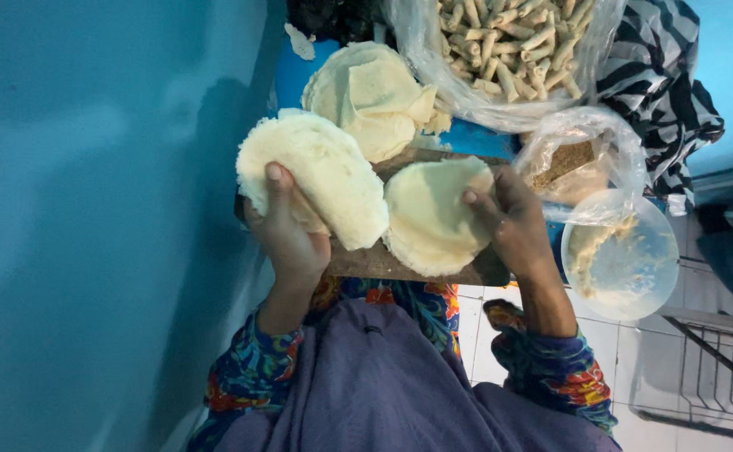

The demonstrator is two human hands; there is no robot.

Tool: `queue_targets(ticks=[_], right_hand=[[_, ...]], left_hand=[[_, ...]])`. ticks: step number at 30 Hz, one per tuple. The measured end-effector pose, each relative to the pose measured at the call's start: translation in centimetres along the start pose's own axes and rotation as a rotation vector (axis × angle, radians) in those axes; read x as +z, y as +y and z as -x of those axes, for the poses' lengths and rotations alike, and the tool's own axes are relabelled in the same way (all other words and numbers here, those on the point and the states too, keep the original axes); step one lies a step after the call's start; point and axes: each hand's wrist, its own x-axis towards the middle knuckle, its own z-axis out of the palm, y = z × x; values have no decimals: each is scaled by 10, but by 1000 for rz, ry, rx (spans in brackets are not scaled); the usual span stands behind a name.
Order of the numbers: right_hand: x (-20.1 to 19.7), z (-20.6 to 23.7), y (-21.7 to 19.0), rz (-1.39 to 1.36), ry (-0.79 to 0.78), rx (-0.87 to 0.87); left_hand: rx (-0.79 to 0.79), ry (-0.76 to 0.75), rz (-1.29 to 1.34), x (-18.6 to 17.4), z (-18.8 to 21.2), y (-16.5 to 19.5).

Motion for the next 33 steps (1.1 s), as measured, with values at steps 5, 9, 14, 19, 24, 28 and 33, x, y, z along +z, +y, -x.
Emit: queue_targets(ticks=[5,9,14,19,24,28,33], right_hand=[[-3,6,-7,80,-18,5],[-8,22,-16,262,39,-121],[-1,57,-29,645,110,-477],[27,63,-23,684,-55,-592],[34,58,-21,736,-29,-647],[34,63,-24,765,-25,-549],[34,70,-24,684,-179,-343]], left_hand=[[2,-39,-16,2,3,4],[-3,-28,-27,1,3,6],[-37,-49,-19,4,5,8],[-66,-69,-51,7,8,9],[-39,-75,-30,7,9,9],[-42,-53,-30,6,8,7],[-62,-55,-32,5,9,3]])
